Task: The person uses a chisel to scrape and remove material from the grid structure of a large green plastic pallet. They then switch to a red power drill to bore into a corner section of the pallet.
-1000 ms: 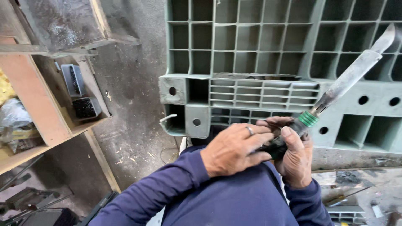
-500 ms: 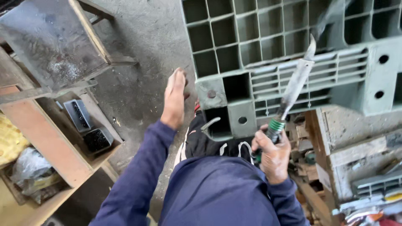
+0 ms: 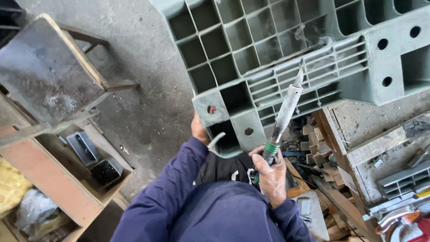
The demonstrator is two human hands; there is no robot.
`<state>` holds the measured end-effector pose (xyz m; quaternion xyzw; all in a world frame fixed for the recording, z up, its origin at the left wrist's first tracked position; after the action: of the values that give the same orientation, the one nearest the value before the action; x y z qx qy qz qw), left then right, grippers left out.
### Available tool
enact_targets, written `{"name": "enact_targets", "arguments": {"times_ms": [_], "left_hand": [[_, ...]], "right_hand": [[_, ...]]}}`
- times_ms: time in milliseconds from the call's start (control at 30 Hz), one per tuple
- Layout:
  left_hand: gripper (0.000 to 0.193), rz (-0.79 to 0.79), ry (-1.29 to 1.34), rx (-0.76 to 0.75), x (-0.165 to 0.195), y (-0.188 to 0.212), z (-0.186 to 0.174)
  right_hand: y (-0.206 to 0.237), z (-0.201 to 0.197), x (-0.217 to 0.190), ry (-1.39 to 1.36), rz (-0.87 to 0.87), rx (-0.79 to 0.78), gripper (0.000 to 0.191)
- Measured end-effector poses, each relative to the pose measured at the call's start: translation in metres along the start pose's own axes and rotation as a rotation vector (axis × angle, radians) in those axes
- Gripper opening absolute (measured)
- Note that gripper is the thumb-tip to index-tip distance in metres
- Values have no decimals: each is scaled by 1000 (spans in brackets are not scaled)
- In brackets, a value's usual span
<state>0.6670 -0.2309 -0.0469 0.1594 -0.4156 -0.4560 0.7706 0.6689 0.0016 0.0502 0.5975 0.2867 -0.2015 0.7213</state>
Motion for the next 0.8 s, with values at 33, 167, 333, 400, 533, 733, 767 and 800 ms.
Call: {"name": "enact_targets", "arguments": {"times_ms": [33,167,333,400,533,733,767,800], "left_hand": [[57,-53,-7,38,-9,4,6],[66,-191,-22,126,-57,34,33],[74,-250,186,41,-106,42,80],[72,-228,330,-102,-120,45,101],[75,-225,98,50,-144,51,97],[52,986,-1272,-512,-56,63,108],[57,789,-1085,-412,-46,55,97],[56,774,-1108,-425,-34,53,96]], "right_hand": [[-4,-8,-1,-26,10,14,31],[2,-60,-13,42,-21,143,28],[-18,-111,-30,-175,-113,198,33],[-25,-127,-37,-134,-135,248,32],[-31,-145,-52,-113,-187,262,32],[13,-141,-52,216,-159,440,25],[21,-135,-47,143,-134,412,27],[32,-127,-40,66,-109,389,30]]}}
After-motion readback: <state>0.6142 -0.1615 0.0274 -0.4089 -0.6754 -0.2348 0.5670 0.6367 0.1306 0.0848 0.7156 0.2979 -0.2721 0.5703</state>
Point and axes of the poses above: each hand's wrist, its own y-axis away from the middle knuckle, its own z-axis out of the palm, x = y × z, the point moved 6 cm from there along -y, towards the middle knuckle, and after that the axes turned 15 degrees about z, right-handed, at the moved point
